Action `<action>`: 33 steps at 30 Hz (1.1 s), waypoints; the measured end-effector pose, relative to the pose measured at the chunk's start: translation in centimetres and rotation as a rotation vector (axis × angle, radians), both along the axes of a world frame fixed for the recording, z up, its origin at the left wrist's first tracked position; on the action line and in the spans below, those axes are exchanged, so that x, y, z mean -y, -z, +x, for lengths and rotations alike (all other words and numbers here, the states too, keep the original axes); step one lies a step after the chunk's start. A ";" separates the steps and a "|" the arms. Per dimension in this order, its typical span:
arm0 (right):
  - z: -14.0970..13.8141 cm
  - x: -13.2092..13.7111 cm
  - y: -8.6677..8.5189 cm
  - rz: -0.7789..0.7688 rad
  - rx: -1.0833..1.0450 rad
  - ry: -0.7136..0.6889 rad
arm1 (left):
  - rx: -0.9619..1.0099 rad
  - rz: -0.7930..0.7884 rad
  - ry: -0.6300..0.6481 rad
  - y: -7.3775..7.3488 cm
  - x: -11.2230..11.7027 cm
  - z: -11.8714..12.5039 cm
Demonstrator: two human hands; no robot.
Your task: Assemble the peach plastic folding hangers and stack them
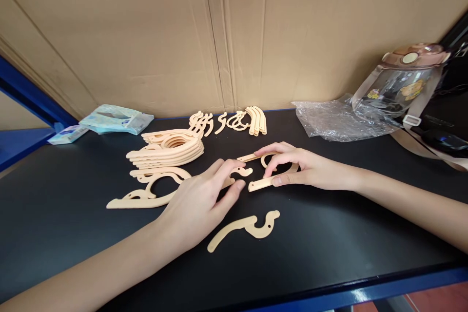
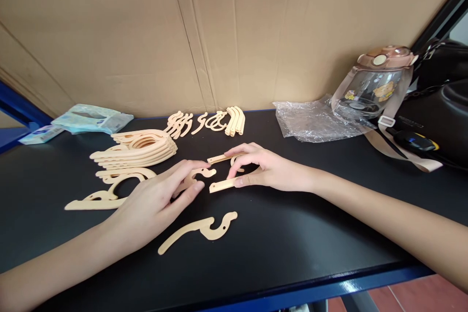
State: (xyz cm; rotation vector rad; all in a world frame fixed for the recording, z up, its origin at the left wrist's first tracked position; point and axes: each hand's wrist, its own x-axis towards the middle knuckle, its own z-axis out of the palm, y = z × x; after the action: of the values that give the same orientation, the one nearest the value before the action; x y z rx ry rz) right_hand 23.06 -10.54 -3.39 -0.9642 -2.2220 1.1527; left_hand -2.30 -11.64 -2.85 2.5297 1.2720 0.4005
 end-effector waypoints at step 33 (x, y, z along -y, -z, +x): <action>-0.1 0.4 -0.7 -0.018 0.008 0.016 | -0.080 -0.053 0.106 -0.3 -0.1 0.2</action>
State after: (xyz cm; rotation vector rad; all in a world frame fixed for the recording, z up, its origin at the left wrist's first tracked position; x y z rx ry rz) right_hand 22.94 -10.94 -2.66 -0.9938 -2.2100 1.1651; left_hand -2.09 -11.55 -2.53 2.5779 1.1529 0.2423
